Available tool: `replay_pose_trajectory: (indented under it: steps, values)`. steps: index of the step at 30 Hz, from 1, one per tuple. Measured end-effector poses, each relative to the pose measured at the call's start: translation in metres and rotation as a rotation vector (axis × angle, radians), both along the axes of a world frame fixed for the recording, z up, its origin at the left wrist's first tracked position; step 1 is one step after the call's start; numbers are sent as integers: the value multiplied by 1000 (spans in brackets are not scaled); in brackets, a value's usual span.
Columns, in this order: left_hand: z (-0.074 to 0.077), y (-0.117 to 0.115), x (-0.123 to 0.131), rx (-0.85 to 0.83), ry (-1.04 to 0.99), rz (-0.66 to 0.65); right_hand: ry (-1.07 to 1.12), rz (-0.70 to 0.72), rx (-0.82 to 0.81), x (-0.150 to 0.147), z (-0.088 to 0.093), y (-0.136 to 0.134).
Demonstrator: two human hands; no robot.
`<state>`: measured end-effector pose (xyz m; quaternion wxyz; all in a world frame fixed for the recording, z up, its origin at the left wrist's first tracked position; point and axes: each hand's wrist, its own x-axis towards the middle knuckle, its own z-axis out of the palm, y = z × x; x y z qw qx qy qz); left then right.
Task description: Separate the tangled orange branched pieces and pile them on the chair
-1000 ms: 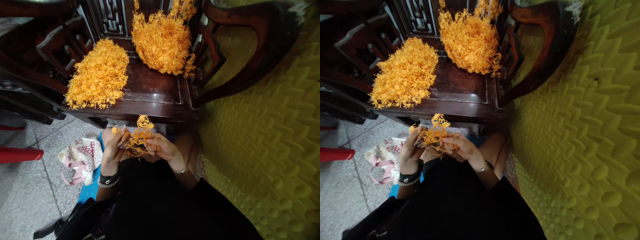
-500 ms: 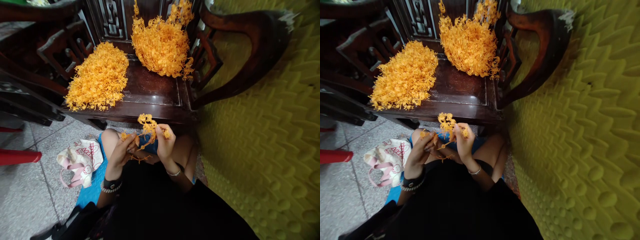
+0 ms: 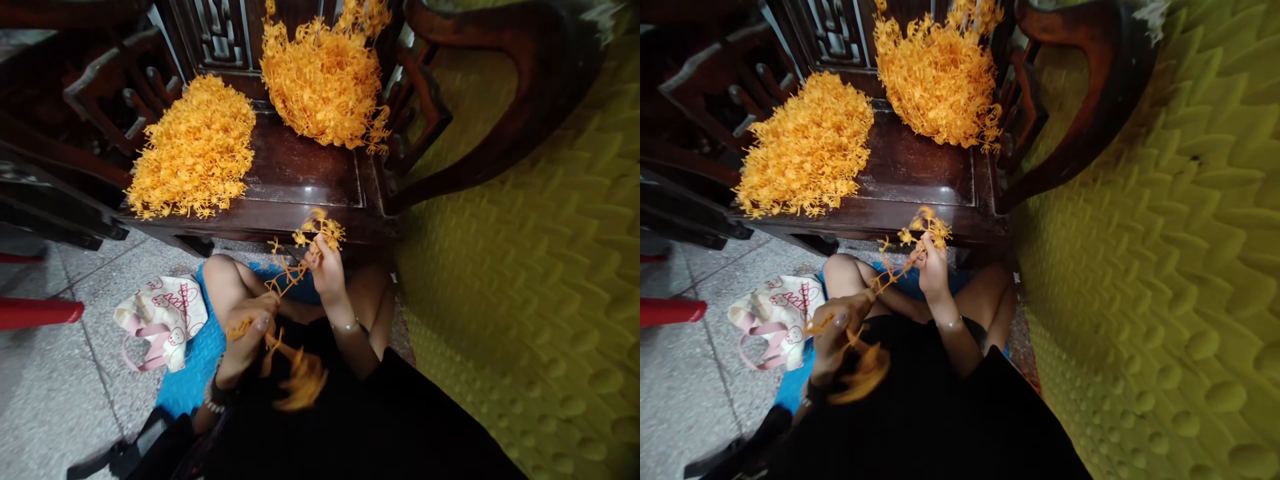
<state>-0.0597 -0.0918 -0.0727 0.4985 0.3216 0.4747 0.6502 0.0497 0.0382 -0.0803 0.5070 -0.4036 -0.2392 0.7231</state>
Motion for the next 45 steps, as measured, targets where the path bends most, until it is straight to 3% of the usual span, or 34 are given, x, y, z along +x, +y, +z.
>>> replay_pose_trajectory:
  steps: [3, 9, 14, 19, 22, 25, 30, 33, 35, 38, 41, 43, 45]
  values:
    - [2, 11, -3, 86, -5, 137, 82, 112, 58, 10, 4, -3]
    - [18, 33, -6, 177, -272, 73, 135, 264, 75, 16, 12, -18]
    - [23, 42, -8, 195, -242, 267, 98, 404, 3, 23, -1, -23]
    - [28, 41, -9, 208, -542, 125, 84, 481, -107, 26, -7, -35]
    - [29, 44, -10, 265, -583, 135, 99, 522, -149, 27, -7, -39]
    - [27, 56, -9, 307, -386, 284, 105, 521, -122, 28, -6, -44]
    - [18, 80, -7, 360, 4, 737, 117, 498, -71, 24, 2, -54]
    - [13, 90, -13, 339, 180, 900, 106, 441, -40, 20, 7, -57]
    - [9, 93, -20, 266, 256, 891, 89, 379, -2, 18, 9, -58]
    - [3, 91, -31, 95, 292, 703, 84, 324, 91, 17, 10, -60]
    - [-1, 86, -35, -21, 294, 531, 25, 460, 345, 23, 11, -57]
    - [-2, 82, -34, -26, 355, 476, -127, 613, 603, 36, 12, -48]
    - [-1, 77, -33, 19, 451, 452, -363, 624, 768, 53, 14, -36]
